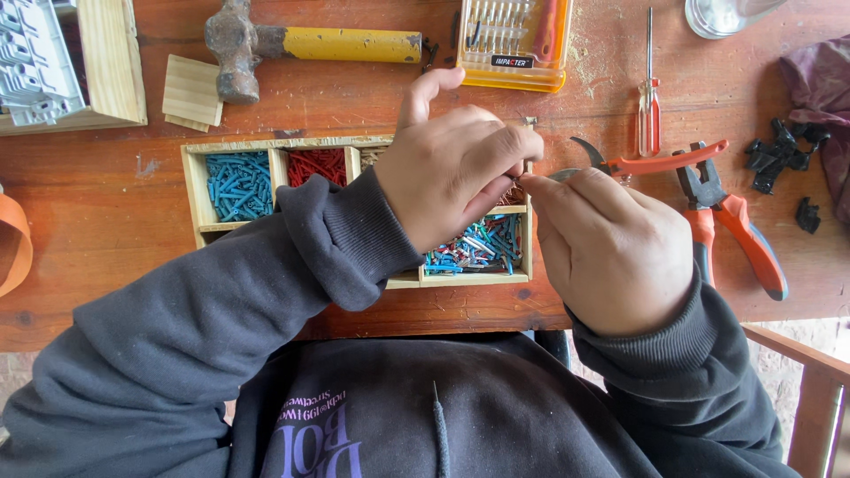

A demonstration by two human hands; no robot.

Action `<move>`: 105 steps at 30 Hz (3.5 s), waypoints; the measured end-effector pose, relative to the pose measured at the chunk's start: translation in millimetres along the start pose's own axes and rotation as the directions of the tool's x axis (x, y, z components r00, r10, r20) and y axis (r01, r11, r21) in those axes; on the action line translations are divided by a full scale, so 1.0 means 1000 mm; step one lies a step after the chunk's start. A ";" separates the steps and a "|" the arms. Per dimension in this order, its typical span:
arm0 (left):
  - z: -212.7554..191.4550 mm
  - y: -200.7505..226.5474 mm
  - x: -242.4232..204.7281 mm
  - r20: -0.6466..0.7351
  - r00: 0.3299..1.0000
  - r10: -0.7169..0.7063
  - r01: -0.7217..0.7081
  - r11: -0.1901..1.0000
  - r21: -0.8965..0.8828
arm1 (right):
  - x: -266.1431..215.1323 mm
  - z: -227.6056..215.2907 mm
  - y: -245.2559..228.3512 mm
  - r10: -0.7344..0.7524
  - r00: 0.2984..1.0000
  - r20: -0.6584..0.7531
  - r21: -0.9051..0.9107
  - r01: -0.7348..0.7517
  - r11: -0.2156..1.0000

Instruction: The person selects small metal pins and copper wire from a compartmentalized wooden box. They use pliers to cut and bend the wire, then wrap it around the pins to form small components. The process is repeated multiple times with different pins and wire lengths.

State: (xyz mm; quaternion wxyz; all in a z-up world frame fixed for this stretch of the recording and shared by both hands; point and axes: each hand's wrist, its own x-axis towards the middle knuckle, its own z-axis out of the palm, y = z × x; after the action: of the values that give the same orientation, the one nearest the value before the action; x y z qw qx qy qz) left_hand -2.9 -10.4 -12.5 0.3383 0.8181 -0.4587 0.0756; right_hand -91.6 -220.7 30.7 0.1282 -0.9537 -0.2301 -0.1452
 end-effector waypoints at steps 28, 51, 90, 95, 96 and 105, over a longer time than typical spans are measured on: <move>-0.002 -0.024 0.005 0.229 0.797 -0.559 0.510 0.419 -0.751 | 0.009 0.009 -0.005 0.108 0.990 0.088 0.193 -0.123 0.974; -0.082 0.009 -0.033 -0.036 0.698 -0.715 0.207 0.250 -0.946 | -0.006 0.012 -0.023 0.076 0.993 0.087 0.338 -0.102 0.936; -0.107 0.016 -0.204 -0.402 0.762 -0.507 0.279 0.818 -0.503 | 0.035 0.078 -0.125 -0.168 0.981 0.101 -0.008 0.170 0.985; -0.108 0.017 -0.204 -0.407 0.759 -0.508 0.273 0.816 -0.511 | 0.037 0.080 -0.126 -0.171 0.977 0.126 -0.047 0.178 0.983; -0.107 0.017 -0.204 -0.413 0.756 -0.508 0.269 0.816 -0.511 | 0.037 0.081 -0.126 -0.170 0.976 0.133 -0.052 0.178 0.983; -0.107 0.019 -0.203 -0.418 0.757 -0.502 0.281 0.828 -0.486 | 0.037 0.084 -0.123 -0.166 0.977 0.136 -0.048 0.174 0.984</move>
State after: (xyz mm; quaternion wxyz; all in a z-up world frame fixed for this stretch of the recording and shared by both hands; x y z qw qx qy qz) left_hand -113.4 191.1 -10.3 0.6167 0.7582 -0.1673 0.1298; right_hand -100.2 -73.4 -12.3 0.0715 -0.9413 -0.3145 -0.0994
